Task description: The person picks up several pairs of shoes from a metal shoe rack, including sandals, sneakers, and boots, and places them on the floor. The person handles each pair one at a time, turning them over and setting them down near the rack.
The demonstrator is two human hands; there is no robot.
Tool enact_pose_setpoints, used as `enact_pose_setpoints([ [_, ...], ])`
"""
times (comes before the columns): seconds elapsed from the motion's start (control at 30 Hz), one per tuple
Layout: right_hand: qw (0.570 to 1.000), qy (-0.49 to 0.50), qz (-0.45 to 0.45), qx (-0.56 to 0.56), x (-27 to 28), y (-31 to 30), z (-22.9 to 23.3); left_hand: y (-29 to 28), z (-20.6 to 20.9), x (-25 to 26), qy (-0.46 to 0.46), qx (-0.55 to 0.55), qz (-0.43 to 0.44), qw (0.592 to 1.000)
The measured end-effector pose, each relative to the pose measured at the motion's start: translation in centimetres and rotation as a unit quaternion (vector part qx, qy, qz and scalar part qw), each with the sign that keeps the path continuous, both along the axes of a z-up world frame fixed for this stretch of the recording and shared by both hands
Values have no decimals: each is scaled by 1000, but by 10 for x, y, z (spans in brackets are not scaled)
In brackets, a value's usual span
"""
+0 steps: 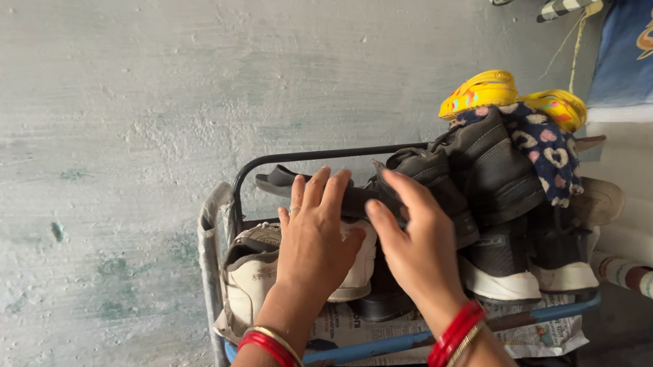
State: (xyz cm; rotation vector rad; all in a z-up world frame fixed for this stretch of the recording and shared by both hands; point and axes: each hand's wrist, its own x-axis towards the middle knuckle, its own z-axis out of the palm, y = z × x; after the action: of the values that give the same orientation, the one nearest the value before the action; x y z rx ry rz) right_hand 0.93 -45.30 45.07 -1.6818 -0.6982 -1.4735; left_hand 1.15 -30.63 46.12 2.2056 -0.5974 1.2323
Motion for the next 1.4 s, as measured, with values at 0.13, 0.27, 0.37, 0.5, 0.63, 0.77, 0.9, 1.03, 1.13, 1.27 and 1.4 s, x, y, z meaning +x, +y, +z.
enact_pose_setpoints([
  [0.13, 997, 57, 35, -30, 12, 17, 16, 2, -15, 22, -59, -59, -74, 994],
  [0.27, 957, 284, 45, 31, 9, 34, 20, 15, -28, 37, -65, -128, -148, 978],
  [0.37, 990, 134, 30, 10, 2, 41, 16, 22, -36, 35, -91, -147, -141, 975],
  [0.5, 999, -52, -9, 3, -12, 51, -6, 34, -44, 21, 40, -349, -188, 917],
  [0.63, 995, -97, 19, 7, -37, 71, -42, 57, -55, 1, -17, -452, -290, 844],
  [0.77, 993, -114, 36, -18, -62, 98, -75, 84, -71, -19, -18, -524, -361, 771],
  [0.9, 992, -61, 109, -34, -77, 129, -113, 127, -101, -36, -34, -606, -372, 703],
  [1.03, 981, -9, 186, -54, -80, 164, -155, 176, -150, -48, -24, -635, -279, 720],
  [1.13, 973, 29, 222, -59, -80, 190, -192, 210, -188, -44, -1, -651, -190, 735],
  [1.27, 962, 108, 245, -52, -80, 217, -238, 248, -245, -36, 28, -663, -122, 738],
  [1.4, 952, 178, 246, -48, -74, 239, -273, 277, -300, -28, 70, -689, -81, 717],
])
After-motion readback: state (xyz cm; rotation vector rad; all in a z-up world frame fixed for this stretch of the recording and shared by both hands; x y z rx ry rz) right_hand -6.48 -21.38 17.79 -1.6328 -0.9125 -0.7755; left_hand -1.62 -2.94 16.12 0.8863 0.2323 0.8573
